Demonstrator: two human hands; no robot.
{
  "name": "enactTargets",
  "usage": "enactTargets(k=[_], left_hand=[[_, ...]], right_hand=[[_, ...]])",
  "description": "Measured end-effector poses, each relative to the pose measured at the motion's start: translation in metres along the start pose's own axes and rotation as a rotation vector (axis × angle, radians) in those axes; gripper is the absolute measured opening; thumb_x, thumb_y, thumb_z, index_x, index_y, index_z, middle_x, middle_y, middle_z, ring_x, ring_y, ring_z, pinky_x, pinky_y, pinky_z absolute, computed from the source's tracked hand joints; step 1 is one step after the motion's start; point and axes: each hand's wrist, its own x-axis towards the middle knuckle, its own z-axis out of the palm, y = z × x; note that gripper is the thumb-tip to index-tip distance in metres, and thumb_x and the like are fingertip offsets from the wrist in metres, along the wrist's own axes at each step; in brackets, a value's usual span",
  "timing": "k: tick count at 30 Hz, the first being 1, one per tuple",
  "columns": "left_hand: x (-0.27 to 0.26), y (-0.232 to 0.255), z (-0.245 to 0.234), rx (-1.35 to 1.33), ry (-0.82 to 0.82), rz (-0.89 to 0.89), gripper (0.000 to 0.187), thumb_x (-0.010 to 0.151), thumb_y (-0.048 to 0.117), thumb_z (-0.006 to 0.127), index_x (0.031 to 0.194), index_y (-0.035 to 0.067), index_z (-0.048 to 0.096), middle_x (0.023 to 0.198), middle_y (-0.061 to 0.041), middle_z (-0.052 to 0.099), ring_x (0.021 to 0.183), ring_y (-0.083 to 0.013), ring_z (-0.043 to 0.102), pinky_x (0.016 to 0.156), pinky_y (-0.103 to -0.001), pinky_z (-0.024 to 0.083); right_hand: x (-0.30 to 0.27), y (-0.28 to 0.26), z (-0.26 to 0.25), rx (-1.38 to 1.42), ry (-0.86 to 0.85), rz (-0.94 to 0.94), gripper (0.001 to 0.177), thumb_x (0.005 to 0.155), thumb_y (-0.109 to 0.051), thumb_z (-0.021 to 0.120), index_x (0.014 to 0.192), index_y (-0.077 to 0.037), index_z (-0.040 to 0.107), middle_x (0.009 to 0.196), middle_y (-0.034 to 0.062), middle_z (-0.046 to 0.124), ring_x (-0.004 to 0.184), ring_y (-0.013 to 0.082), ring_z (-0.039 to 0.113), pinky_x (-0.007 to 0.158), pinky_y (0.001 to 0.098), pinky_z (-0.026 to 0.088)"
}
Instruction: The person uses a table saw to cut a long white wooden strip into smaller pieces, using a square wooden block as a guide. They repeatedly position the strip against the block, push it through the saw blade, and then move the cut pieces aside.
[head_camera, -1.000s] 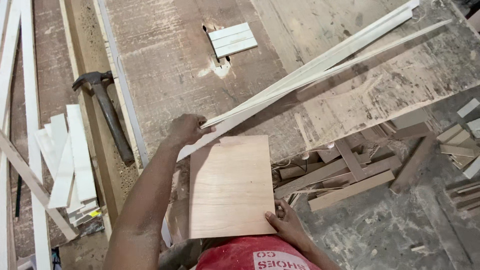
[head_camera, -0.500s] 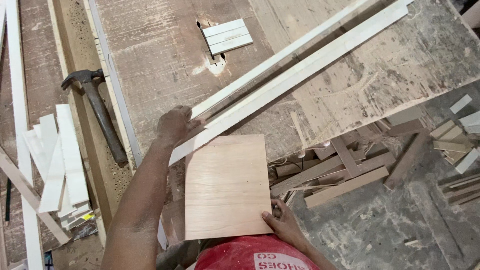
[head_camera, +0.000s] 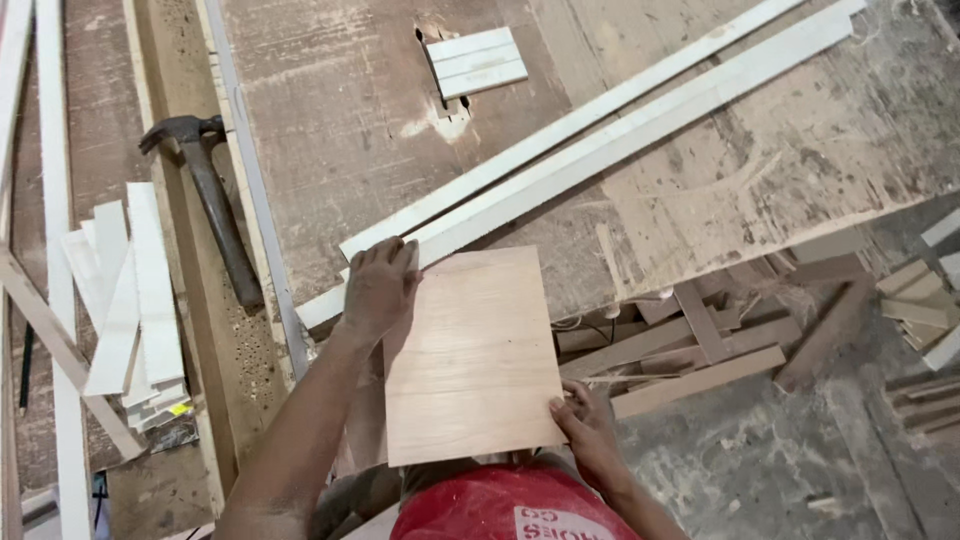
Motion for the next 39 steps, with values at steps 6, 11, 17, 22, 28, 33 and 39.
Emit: enactTargets(k=[6, 11, 17, 22, 28, 33, 39], left_hand=[[-0.010, 0.027, 0.033, -0.150, 0.236, 0.039, 0.040, 0.104, 0.022, 0.057, 0.140, 0.004, 0.063, 0.139, -0.016, 0.062, 0.136, -0.0336, 0.049, 0.125, -0.058, 0.017], [-0.007, 0.046, 0.002, -0.116, 0.058, 0.024, 0.046, 0.107, 0.027, 0.049, 0.145, 0.001, 0.054, 0.140, -0.020, 0.054, 0.135, -0.0367, 0.047, 0.123, -0.058, 0.022], [0.011, -0.001, 0.030, 0.024, 0.049, 0.087, 0.045, 0.109, 0.026, 0.048, 0.140, -0.006, 0.055, 0.127, -0.028, 0.063, 0.110, -0.0393, 0.063, 0.098, -0.053, 0.055], [-0.012, 0.030, 0.026, 0.043, 0.001, 0.032, 0.049, 0.103, 0.013, 0.059, 0.148, -0.002, 0.051, 0.129, -0.032, 0.061, 0.113, -0.0429, 0.061, 0.099, -0.050, 0.058], [-0.002, 0.072, 0.050, -0.123, 0.067, 0.028, 0.036, 0.104, 0.015, 0.052, 0.134, -0.003, 0.059, 0.127, -0.029, 0.062, 0.143, -0.0497, 0.042, 0.117, -0.067, 0.029], [0.030, 0.060, 0.049, 0.188, 0.006, -0.102, 0.073, 0.106, 0.049, 0.040, 0.167, 0.019, 0.013, 0.169, -0.024, -0.001, 0.154, -0.0457, -0.006, 0.122, -0.064, -0.002], [0.034, 0.016, 0.034, 0.129, -0.233, -0.215, 0.063, 0.107, 0.053, 0.026, 0.166, 0.029, 0.019, 0.171, -0.022, 0.014, 0.157, -0.0447, 0.008, 0.125, -0.061, 0.002]], right_hand=[[-0.040, -0.047, -0.017, -0.126, 0.184, 0.054, 0.050, 0.091, -0.018, 0.067, 0.138, 0.000, 0.067, 0.120, 0.0213, 0.080, 0.104, 0.0253, 0.072, 0.087, 0.0368, 0.057], [-0.029, -0.029, -0.040, -0.181, 0.155, -0.039, 0.049, 0.092, -0.026, 0.064, 0.133, 0.001, 0.070, 0.126, 0.0147, 0.077, 0.112, 0.0221, 0.068, 0.093, 0.0349, 0.052], [-0.033, -0.076, -0.037, -0.111, 0.154, -0.058, 0.051, 0.093, -0.023, 0.062, 0.137, 0.002, 0.066, 0.134, 0.0174, 0.072, 0.113, 0.0273, 0.068, 0.091, 0.0389, 0.058], [-0.032, -0.041, -0.101, -0.192, 0.174, -0.264, 0.043, 0.094, -0.018, 0.064, 0.131, 0.004, 0.070, 0.125, 0.0152, 0.075, 0.109, 0.0217, 0.067, 0.094, 0.0350, 0.054], [-0.032, -0.025, -0.132, 0.152, 0.322, 0.010, 0.044, 0.100, -0.010, 0.057, 0.140, 0.008, 0.058, 0.128, 0.0235, 0.067, 0.108, 0.0283, 0.061, 0.092, 0.0366, 0.047], [-0.021, -0.028, -0.124, 0.145, 0.243, -0.037, 0.046, 0.098, -0.011, 0.058, 0.141, 0.007, 0.060, 0.129, 0.0223, 0.069, 0.106, 0.0257, 0.064, 0.089, 0.0335, 0.049], [0.000, -0.048, -0.097, 0.160, 0.181, 0.020, 0.053, 0.098, -0.012, 0.056, 0.148, 0.006, 0.055, 0.137, 0.0241, 0.065, 0.117, 0.0291, 0.062, 0.099, 0.0381, 0.049]])
